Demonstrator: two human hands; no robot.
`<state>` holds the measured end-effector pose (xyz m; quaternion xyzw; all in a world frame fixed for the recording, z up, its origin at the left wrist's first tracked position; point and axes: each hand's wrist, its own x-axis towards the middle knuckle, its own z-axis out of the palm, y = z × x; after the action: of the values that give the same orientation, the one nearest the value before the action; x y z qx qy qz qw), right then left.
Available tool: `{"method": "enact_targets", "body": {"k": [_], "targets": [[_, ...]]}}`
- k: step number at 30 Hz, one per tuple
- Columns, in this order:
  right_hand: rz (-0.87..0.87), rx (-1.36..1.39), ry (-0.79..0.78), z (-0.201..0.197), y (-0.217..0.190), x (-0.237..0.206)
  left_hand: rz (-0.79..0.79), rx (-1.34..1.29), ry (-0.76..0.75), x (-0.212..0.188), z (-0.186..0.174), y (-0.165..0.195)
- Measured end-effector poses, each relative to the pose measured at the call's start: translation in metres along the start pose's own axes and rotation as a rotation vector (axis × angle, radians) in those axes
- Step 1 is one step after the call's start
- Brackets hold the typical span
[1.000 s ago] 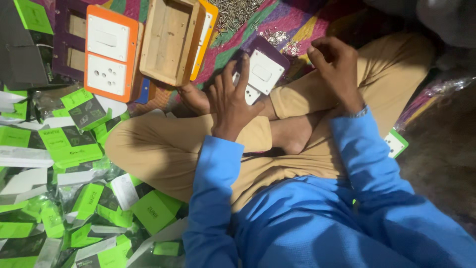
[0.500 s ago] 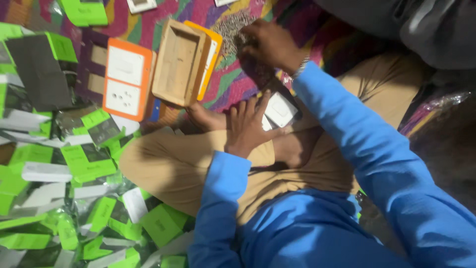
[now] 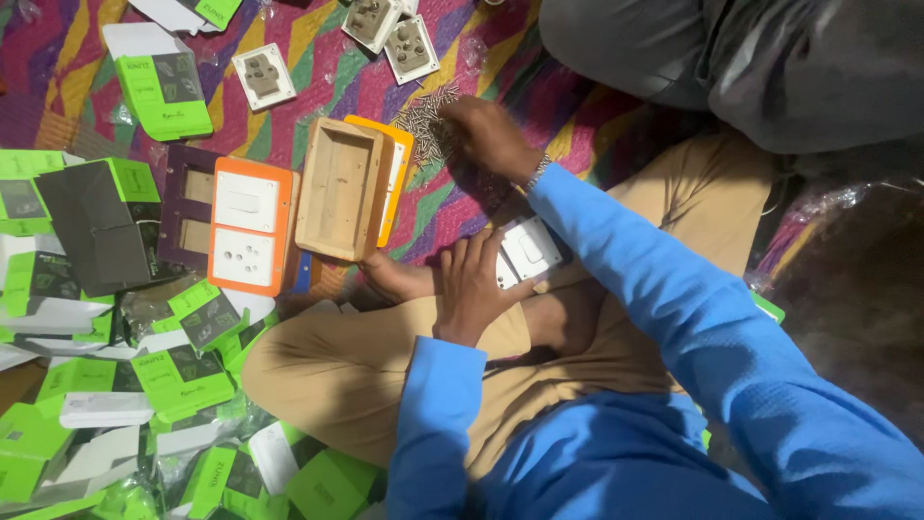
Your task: The person sits cross-legged on a mat and assembles electrical socket units by hand. They pick up a purple socket backplate, insert metal terminals and screws, and attach a white faceplate. The person repeats this process for multiple units, handling screws and components from piles on the floor.
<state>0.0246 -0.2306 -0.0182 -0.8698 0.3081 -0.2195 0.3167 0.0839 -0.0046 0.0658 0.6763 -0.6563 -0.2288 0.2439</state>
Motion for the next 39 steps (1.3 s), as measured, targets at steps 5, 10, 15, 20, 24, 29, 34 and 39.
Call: {"method": "enact_targets", "body": {"k": [5, 10, 15, 20, 24, 29, 34, 39], "targets": [[0.146, 0.122, 0.095, -0.017, 0.008, -0.019, 0.026, 0.005, 0.024, -0.004, 0.0, 0.006], [0.667, 0.544, 0.06, -0.038, 0.009, -0.037, 0.02, -0.065, 0.066, -0.012, 0.007, 0.001], [0.679, 1.198, 0.056, -0.067, -0.001, -0.074, 0.005, -0.09, 0.066, -0.013, 0.011, -0.002], [0.654, 1.32, 0.119, -0.089, -0.009, -0.118, 0.049, -0.107, 0.093, -0.013, 0.019, -0.004], [0.455, 1.32, 0.112, -0.098, -0.012, -0.136, 0.054, -0.111, 0.138, -0.014, 0.028, -0.006], [0.496, 1.374, 0.018, -0.1, -0.013, -0.143, 0.095, -0.092, 0.157, -0.013, 0.032, -0.004], [0.603, 1.215, 0.071, -0.099, -0.007, -0.14, 0.094, -0.074, 0.152, -0.012, 0.028, -0.001], [0.649, 1.195, 0.11, -0.101, -0.002, -0.142, 0.094, -0.099, 0.145, -0.012, 0.028, -0.001]]}}
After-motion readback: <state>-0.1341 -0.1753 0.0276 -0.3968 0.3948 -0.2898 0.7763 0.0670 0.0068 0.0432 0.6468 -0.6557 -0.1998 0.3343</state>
